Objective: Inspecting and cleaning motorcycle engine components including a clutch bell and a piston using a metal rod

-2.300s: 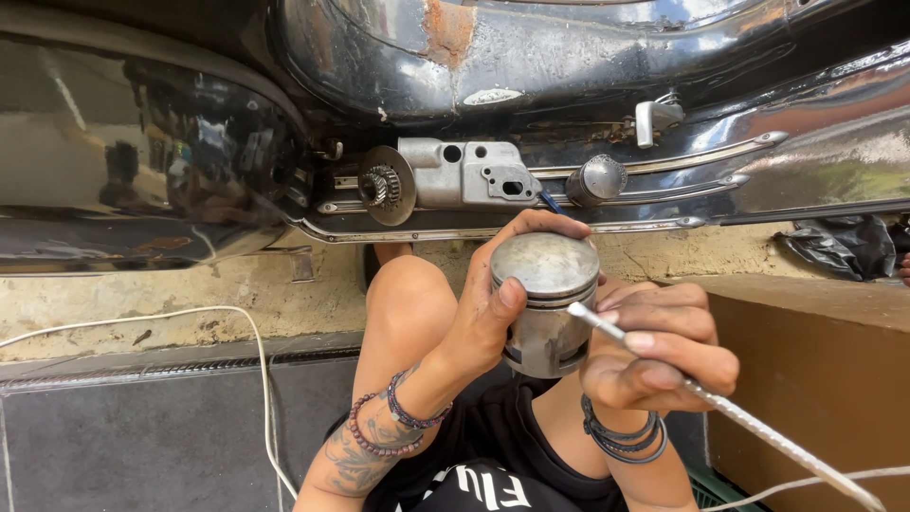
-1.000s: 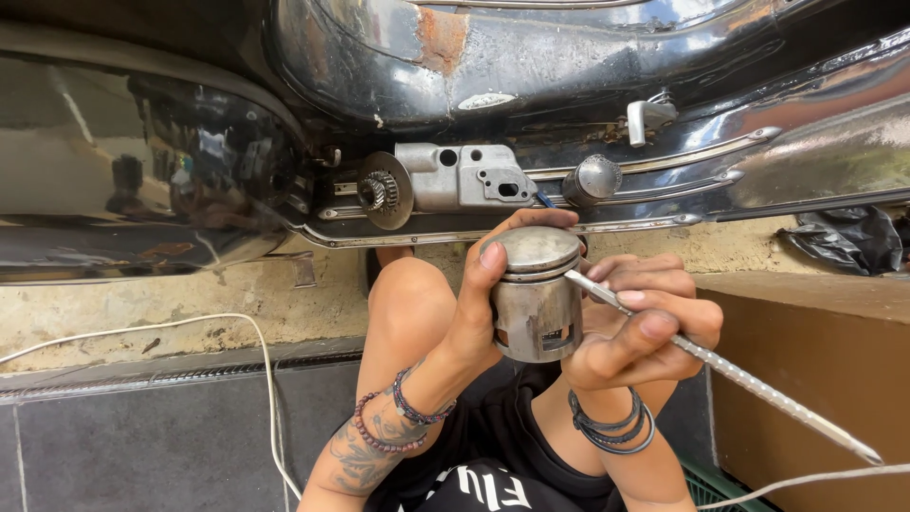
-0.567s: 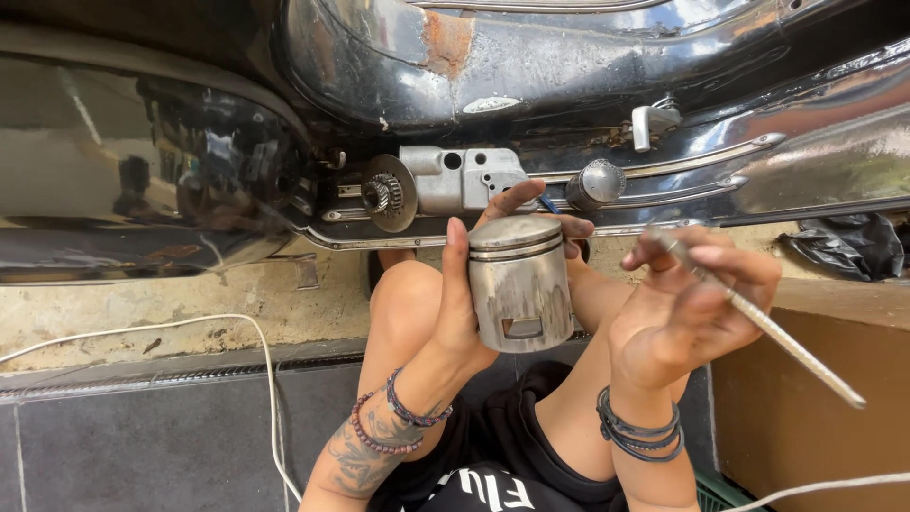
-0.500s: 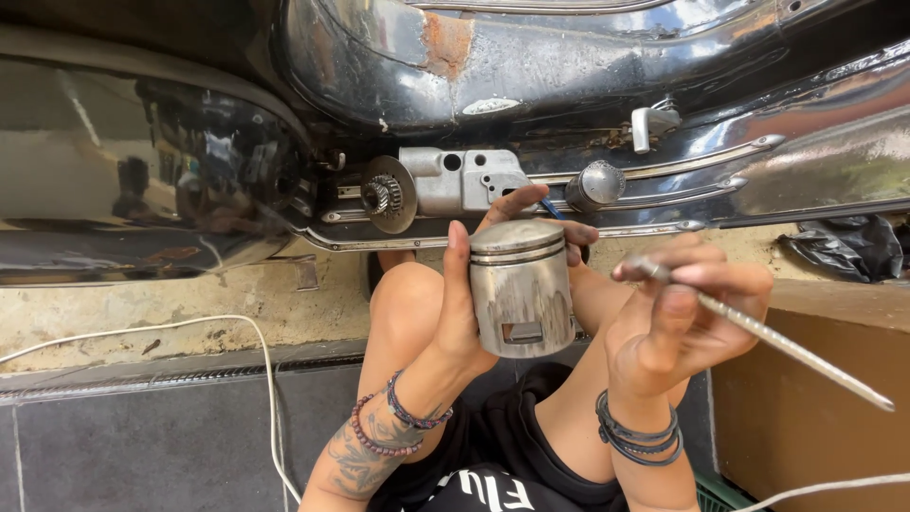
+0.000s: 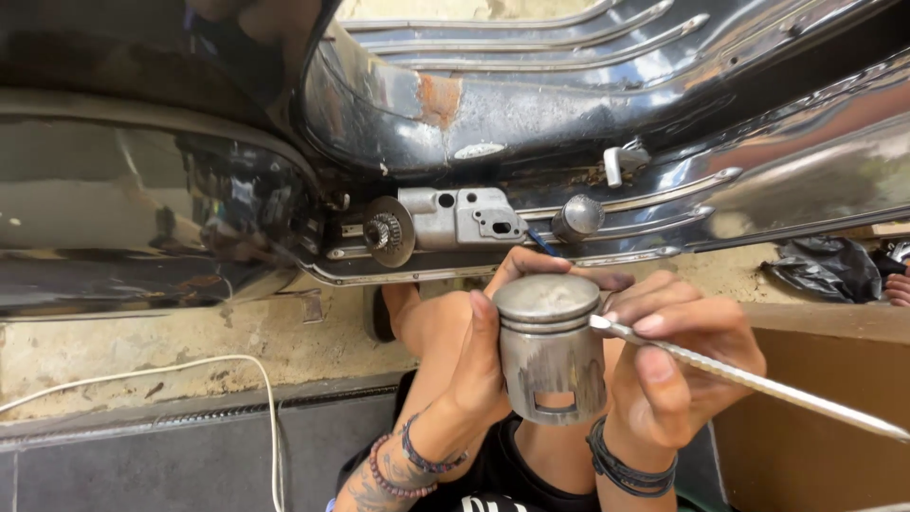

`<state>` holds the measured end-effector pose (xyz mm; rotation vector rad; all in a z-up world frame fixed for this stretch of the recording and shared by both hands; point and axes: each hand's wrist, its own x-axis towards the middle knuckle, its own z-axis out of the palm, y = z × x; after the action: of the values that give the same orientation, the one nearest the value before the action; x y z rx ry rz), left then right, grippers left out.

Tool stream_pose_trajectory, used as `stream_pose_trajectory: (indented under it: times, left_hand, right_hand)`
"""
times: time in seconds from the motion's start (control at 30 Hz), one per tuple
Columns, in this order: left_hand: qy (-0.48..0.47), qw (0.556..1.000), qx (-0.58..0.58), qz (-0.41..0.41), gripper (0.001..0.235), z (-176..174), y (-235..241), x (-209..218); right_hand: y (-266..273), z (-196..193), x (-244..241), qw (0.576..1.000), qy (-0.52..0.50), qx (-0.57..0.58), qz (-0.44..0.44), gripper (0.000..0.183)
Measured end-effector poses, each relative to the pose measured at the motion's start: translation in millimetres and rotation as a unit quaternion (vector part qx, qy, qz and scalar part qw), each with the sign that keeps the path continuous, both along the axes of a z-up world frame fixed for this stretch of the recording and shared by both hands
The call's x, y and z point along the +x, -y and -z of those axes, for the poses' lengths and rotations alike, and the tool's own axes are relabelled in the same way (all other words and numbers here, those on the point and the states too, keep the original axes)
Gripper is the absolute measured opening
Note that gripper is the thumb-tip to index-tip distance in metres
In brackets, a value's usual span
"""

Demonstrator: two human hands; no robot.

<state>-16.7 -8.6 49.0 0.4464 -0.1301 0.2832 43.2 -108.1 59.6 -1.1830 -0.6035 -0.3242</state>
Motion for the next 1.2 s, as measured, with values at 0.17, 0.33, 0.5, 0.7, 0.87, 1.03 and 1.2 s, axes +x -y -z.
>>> stream_pose_trajectory:
  times: [0.17, 0.33, 0.5, 0.7, 0.87, 1.03, 1.2]
  left_hand:
    - [-0.02, 0.988, 0.134, -0.076, 0.065, -22, -7, 15]
    - [0.049, 0.99, 0.081, -0.103, 0.044, -64, 7, 73]
    - [0.117, 0.988, -0.03, -0.1, 0.038, -77, 33, 98]
    - [0.102, 0.988, -0.051, -0.105, 0.043, -67, 38, 90]
    - [0.054, 0.994, -0.014, -0.096, 0.043, -56, 27, 66]
    - [0.021, 0.993, -0.028, -0.112, 0.042, -41, 14, 48]
    - [0.016, 0.993, -0.033, -0.111, 0.043, -34, 5, 34]
  right_hand:
    - [2, -13, 5, 1.0, -0.012, 0.012, -0.02, 0.02]
    - [-2, -65, 25, 0.999, 0.028, 0.038, 0.027, 0.019]
    - [-1, -90, 33, 0.996, 0.055, 0.048, 0.06, 0.017]
    - [15, -71, 24, 0.991, 0.099, -0.025, 0.086, 0.009]
    - [16, -62, 0, 0.976, 0.095, -0.112, 0.16, 0.015]
    - [1, -66, -10, 0.974, 0.085, -0.166, 0.13, 0.014]
    - [-5, -62, -15, 0.974, 0.065, -0.18, 0.118, 0.016]
